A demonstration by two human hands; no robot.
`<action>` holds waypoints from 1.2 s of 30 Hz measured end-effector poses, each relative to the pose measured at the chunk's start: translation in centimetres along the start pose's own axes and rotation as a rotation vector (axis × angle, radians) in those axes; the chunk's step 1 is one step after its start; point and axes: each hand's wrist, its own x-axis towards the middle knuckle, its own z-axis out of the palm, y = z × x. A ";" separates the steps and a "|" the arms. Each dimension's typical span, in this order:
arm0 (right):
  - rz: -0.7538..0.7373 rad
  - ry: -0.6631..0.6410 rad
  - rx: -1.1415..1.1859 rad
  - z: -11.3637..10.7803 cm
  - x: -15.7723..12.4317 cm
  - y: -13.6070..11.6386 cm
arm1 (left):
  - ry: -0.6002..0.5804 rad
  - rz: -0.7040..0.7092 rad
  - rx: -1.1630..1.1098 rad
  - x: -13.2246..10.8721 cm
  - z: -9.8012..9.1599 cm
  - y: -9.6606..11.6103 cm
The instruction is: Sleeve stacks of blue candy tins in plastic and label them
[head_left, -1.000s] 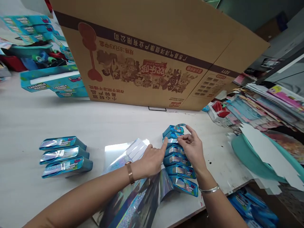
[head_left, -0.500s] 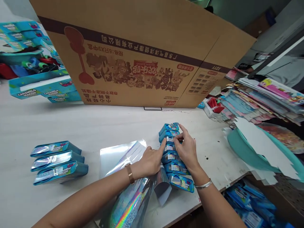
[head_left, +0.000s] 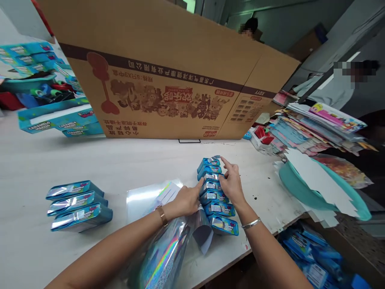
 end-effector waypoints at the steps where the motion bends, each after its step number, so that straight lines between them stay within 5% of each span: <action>1: 0.002 0.016 0.029 -0.3 0.1 -0.2 | -0.008 -0.021 0.000 -0.2 -0.3 -0.3; 8: 0.040 0.033 0.357 -2.8 2.0 -3.5 | 0.151 -0.109 0.081 -1.7 -2.3 -0.5; 19: 0.202 0.029 0.551 1.0 2.9 -4.6 | 0.215 -0.155 0.097 -0.9 -2.5 -0.4; 28: 0.155 -0.053 0.618 0.0 2.5 -7.0 | 0.464 -0.047 -0.665 -0.7 -3.1 -2.3; 31: 0.153 -0.087 0.622 -0.3 1.9 -7.9 | 0.466 0.007 -0.879 -0.7 -3.4 -2.1; 36: 0.124 -0.131 0.593 -0.7 1.5 -7.9 | 0.507 0.131 -0.950 -0.6 -3.9 -2.1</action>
